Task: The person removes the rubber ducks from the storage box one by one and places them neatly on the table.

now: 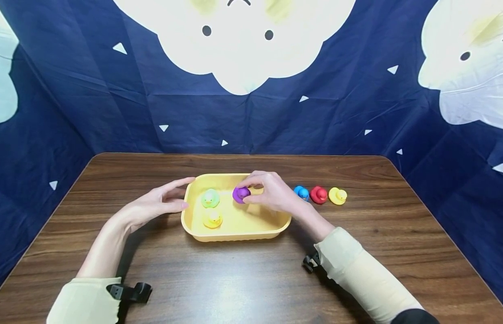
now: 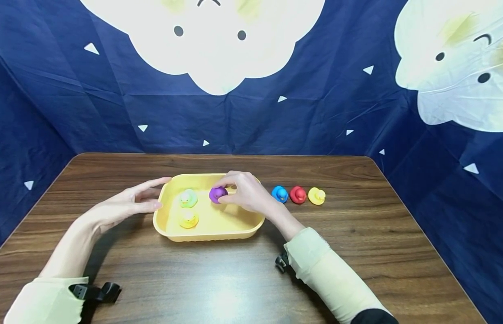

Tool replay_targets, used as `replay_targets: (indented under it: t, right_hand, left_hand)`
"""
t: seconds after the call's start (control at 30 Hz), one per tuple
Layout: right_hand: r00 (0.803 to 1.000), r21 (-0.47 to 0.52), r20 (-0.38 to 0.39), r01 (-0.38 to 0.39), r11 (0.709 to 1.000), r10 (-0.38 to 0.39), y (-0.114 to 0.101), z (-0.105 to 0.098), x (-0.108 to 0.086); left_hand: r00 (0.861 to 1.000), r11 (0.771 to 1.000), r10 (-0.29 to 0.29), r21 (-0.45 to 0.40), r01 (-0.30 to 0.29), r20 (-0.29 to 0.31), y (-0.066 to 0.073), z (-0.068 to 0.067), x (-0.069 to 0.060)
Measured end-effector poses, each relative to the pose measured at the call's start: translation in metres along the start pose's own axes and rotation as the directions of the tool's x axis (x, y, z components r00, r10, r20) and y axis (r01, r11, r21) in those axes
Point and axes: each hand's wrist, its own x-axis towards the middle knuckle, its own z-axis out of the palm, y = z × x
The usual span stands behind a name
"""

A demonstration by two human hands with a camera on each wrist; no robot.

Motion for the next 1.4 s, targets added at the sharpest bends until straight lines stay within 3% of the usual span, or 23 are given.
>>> replay_targets:
  t: [0.43, 1.0, 1.4]
  right_hand:
    - [0.999, -0.015, -0.038, -0.015, 1.000, 0.014, -0.001, -0.016, -0.008]
    - [0.987, 0.005, -0.152, -0.058, 0.998, 0.059, 0.004, -0.046, -0.031]
    - [0.977, -0.021, -0.188, -0.105, 0.994, 0.099, 0.007, -0.064, -0.051]
  left_hand:
    - [1.000, 1.000, -0.002, 0.014, 0.002, 0.000, 0.002, -0.002, -0.001]
    - [1.000, 1.000, -0.009, 0.018, 0.009, 0.006, 0.002, -0.002, 0.001]
    - [1.000, 1.000, -0.009, 0.006, 0.009, 0.007, -0.001, -0.002, 0.000]
